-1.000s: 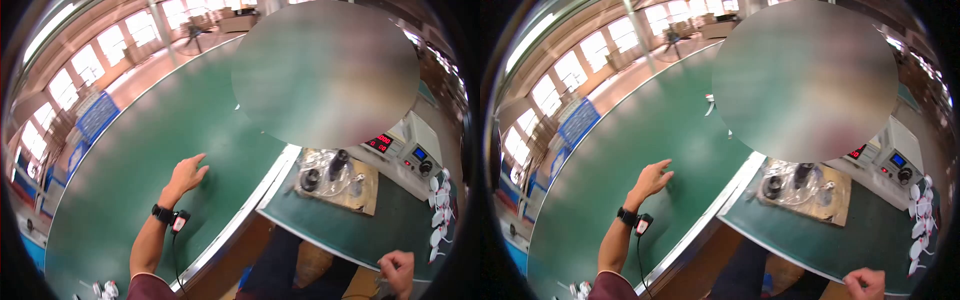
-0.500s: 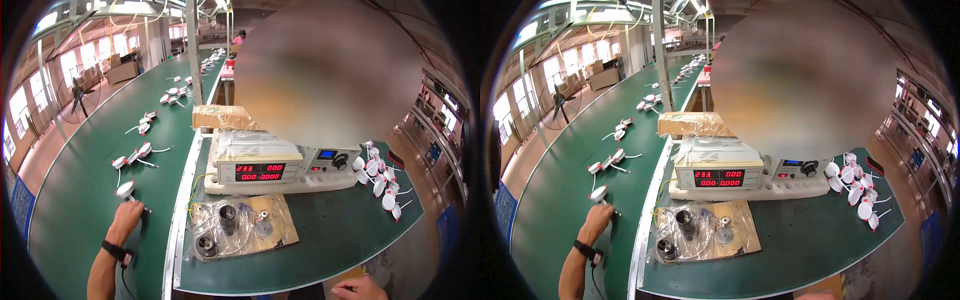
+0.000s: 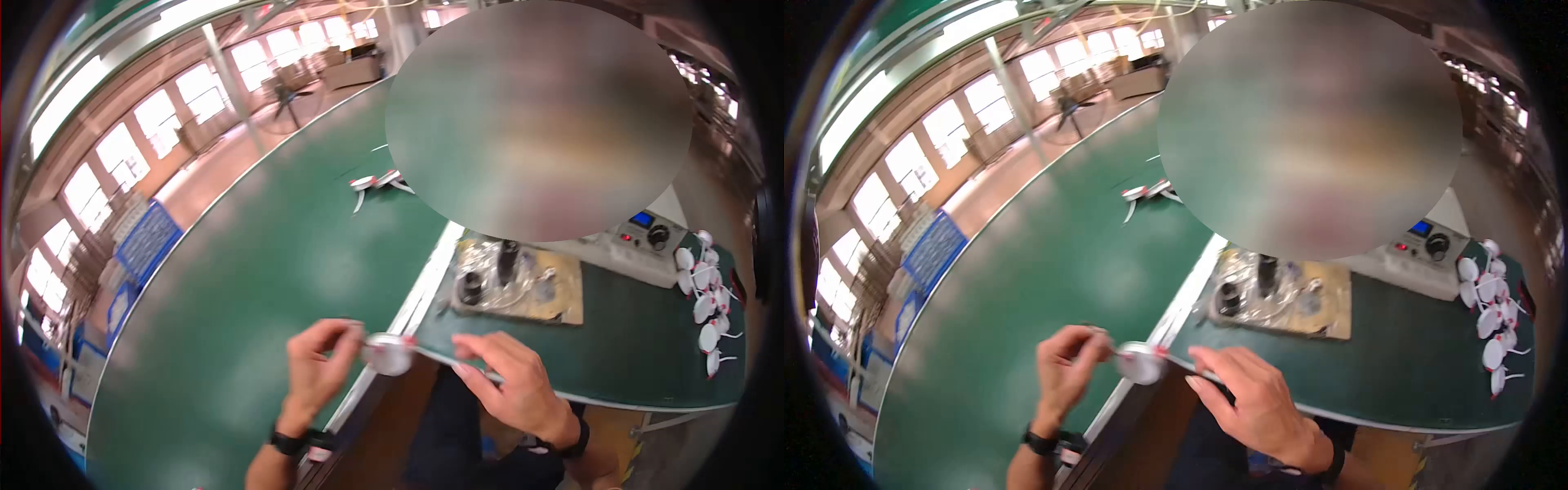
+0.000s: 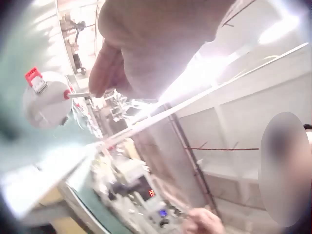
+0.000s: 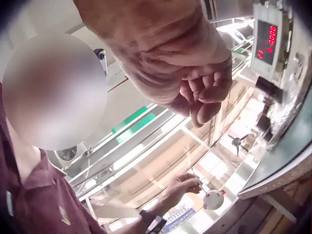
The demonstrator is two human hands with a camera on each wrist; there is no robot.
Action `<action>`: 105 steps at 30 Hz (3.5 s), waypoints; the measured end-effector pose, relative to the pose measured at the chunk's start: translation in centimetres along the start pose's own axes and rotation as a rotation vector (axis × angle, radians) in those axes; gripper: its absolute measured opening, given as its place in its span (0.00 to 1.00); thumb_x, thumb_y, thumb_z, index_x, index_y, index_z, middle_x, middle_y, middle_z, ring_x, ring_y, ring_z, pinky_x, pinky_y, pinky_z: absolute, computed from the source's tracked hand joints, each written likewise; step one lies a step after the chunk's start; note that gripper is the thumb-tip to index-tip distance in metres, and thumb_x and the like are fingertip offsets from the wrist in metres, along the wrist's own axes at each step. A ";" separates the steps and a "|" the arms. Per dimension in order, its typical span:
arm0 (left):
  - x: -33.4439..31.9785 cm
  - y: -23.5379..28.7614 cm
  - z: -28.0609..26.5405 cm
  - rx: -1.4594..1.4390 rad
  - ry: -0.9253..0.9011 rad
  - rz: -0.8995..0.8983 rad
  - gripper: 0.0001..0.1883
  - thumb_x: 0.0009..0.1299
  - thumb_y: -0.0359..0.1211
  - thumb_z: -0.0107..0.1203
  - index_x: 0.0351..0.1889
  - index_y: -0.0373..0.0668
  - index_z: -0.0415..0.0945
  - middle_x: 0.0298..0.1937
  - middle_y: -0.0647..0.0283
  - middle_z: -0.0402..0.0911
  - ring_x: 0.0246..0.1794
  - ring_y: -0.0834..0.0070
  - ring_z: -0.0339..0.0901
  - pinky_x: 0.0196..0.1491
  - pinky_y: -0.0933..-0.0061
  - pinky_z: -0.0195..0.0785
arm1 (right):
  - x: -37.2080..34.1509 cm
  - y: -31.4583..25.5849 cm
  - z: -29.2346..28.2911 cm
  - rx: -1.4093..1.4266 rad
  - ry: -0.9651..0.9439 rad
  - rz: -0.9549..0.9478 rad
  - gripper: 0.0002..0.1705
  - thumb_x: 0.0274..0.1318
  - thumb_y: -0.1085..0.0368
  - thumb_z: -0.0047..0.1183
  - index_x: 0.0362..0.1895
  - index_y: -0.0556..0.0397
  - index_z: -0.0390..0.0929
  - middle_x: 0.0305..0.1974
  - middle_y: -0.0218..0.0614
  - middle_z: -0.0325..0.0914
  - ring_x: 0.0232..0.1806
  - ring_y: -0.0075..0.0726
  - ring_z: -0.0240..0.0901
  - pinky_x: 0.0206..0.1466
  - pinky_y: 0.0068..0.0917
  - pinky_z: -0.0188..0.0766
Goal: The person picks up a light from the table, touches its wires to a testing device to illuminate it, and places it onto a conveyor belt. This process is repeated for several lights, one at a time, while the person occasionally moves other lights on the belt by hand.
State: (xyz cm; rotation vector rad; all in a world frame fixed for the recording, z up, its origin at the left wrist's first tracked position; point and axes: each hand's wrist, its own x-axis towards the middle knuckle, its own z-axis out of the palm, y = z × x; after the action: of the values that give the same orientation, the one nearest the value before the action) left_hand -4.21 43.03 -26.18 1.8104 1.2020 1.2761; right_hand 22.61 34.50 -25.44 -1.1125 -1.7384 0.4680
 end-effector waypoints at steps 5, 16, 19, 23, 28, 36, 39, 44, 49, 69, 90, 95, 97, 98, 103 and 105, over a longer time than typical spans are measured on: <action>-5.3 6.2 5.9 -0.345 -0.094 0.123 0.01 0.71 0.18 0.59 0.38 0.30 0.80 0.37 0.59 0.82 0.32 0.78 0.78 0.38 0.77 0.74 | -1.8 -2.5 1.4 0.059 -0.061 -0.001 0.20 0.59 0.63 0.65 0.54 0.54 0.79 0.34 0.40 0.82 0.33 0.46 0.80 0.35 0.38 0.75; -5.6 7.9 10.9 -0.708 -0.393 -0.176 0.08 0.76 0.24 0.56 0.48 0.28 0.81 0.39 0.53 0.87 0.31 0.78 0.83 0.36 0.77 0.80 | -6.4 -2.7 -4.4 0.139 -0.083 0.349 0.07 0.62 0.65 0.62 0.35 0.55 0.81 0.21 0.31 0.79 0.20 0.24 0.75 0.24 0.26 0.70; -5.1 7.6 12.3 -0.687 -0.341 -0.159 0.09 0.78 0.27 0.54 0.44 0.28 0.82 0.38 0.54 0.87 0.31 0.79 0.83 0.36 0.77 0.80 | -6.7 -1.3 -4.5 0.232 -0.082 0.402 0.07 0.65 0.66 0.60 0.39 0.58 0.81 0.23 0.28 0.79 0.22 0.16 0.72 0.25 0.21 0.68; -5.4 6.1 13.6 -0.505 -0.312 -0.187 0.13 0.80 0.33 0.53 0.42 0.30 0.82 0.34 0.61 0.86 0.31 0.81 0.82 0.36 0.79 0.77 | -7.3 -0.6 -4.3 0.354 -0.034 0.471 0.08 0.69 0.67 0.55 0.41 0.61 0.81 0.24 0.26 0.79 0.23 0.14 0.72 0.26 0.18 0.68; -6.6 5.6 14.9 -0.555 -0.317 -0.223 0.13 0.80 0.33 0.52 0.43 0.32 0.83 0.32 0.63 0.86 0.31 0.84 0.79 0.37 0.81 0.74 | -7.6 -0.1 -4.4 0.465 0.062 0.559 0.08 0.70 0.69 0.51 0.41 0.63 0.80 0.26 0.30 0.81 0.23 0.15 0.72 0.26 0.16 0.68; -9.1 4.8 19.1 -1.086 -0.983 -0.761 0.32 0.76 0.29 0.56 0.76 0.41 0.57 0.57 0.57 0.78 0.52 0.67 0.83 0.50 0.62 0.84 | -5.9 4.3 -7.3 0.496 0.215 0.672 0.11 0.69 0.65 0.55 0.39 0.62 0.80 0.24 0.30 0.79 0.18 0.14 0.67 0.20 0.17 0.62; -8.4 4.6 21.7 -1.061 -1.024 -0.787 0.32 0.73 0.26 0.57 0.74 0.37 0.58 0.58 0.50 0.79 0.52 0.53 0.84 0.49 0.58 0.85 | -5.3 6.4 -8.1 0.410 0.255 0.738 0.12 0.69 0.64 0.56 0.40 0.62 0.80 0.24 0.30 0.79 0.17 0.14 0.66 0.20 0.17 0.62; -6.8 3.7 25.7 -1.036 -1.123 -0.828 0.29 0.70 0.22 0.60 0.68 0.39 0.62 0.56 0.51 0.81 0.50 0.53 0.85 0.50 0.60 0.85 | -4.8 10.2 -9.5 0.221 0.181 0.831 0.15 0.64 0.61 0.58 0.29 0.60 0.80 0.18 0.25 0.74 0.17 0.14 0.63 0.19 0.20 0.58; -3.9 2.8 29.5 -1.217 -1.110 -0.936 0.26 0.71 0.21 0.57 0.66 0.39 0.64 0.56 0.50 0.80 0.53 0.51 0.84 0.51 0.61 0.86 | -2.4 14.8 -11.2 0.050 0.113 0.753 0.14 0.60 0.64 0.57 0.26 0.61 0.79 0.18 0.26 0.73 0.18 0.15 0.64 0.20 0.20 0.59; -0.7 1.0 32.2 -1.306 -1.014 -0.937 0.19 0.72 0.25 0.56 0.60 0.34 0.71 0.57 0.53 0.80 0.57 0.58 0.81 0.63 0.60 0.78 | 0.6 19.7 -11.6 0.023 0.047 0.730 0.14 0.50 0.63 0.57 0.22 0.64 0.80 0.15 0.35 0.75 0.17 0.25 0.71 0.21 0.28 0.67; -0.4 1.6 31.8 -1.412 -1.024 -0.969 0.22 0.72 0.23 0.56 0.64 0.36 0.66 0.60 0.51 0.78 0.57 0.52 0.81 0.62 0.58 0.79 | 1.7 18.6 -12.0 -0.245 -0.026 0.699 0.17 0.49 0.59 0.60 0.23 0.65 0.82 0.14 0.36 0.74 0.18 0.26 0.70 0.23 0.30 0.66; -0.5 1.9 31.8 -1.440 -1.004 -0.973 0.22 0.72 0.23 0.55 0.64 0.36 0.66 0.60 0.51 0.78 0.58 0.52 0.81 0.62 0.57 0.79 | 1.7 18.5 -12.1 -0.263 -0.020 0.703 0.17 0.49 0.59 0.60 0.24 0.64 0.82 0.14 0.36 0.74 0.18 0.25 0.69 0.23 0.31 0.66; -0.4 1.9 31.7 -1.445 -1.004 -0.980 0.22 0.72 0.23 0.55 0.64 0.36 0.66 0.60 0.51 0.78 0.58 0.52 0.80 0.62 0.57 0.79 | 1.7 18.5 -12.0 -0.271 -0.016 0.698 0.17 0.49 0.59 0.60 0.24 0.64 0.82 0.14 0.36 0.74 0.18 0.25 0.69 0.23 0.31 0.66; -0.4 2.1 31.6 -1.443 -1.004 -0.988 0.22 0.72 0.23 0.55 0.64 0.36 0.66 0.60 0.51 0.78 0.58 0.52 0.80 0.62 0.57 0.79 | 1.7 18.5 -12.0 -0.273 -0.013 0.694 0.17 0.49 0.59 0.60 0.24 0.64 0.83 0.14 0.36 0.74 0.18 0.25 0.69 0.23 0.31 0.66; -0.4 2.1 31.7 -1.448 -0.990 -0.998 0.23 0.72 0.23 0.55 0.65 0.36 0.65 0.60 0.51 0.78 0.57 0.50 0.81 0.61 0.57 0.80 | 1.7 18.8 -12.0 -0.278 -0.006 0.666 0.16 0.48 0.59 0.60 0.24 0.64 0.83 0.14 0.36 0.73 0.18 0.25 0.69 0.23 0.31 0.66; -0.4 2.1 31.7 -1.439 -0.994 -0.986 0.23 0.72 0.23 0.55 0.65 0.35 0.65 0.60 0.50 0.78 0.56 0.50 0.81 0.60 0.57 0.80 | 1.7 18.9 -11.9 -0.288 -0.008 0.656 0.16 0.48 0.60 0.60 0.24 0.64 0.83 0.14 0.37 0.72 0.18 0.26 0.69 0.23 0.32 0.66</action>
State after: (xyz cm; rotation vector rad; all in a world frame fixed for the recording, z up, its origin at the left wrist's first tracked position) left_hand 26.16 42.40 -35.59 0.3957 0.2179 0.2452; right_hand 41.75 43.44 -32.91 -1.9016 -1.4445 0.6241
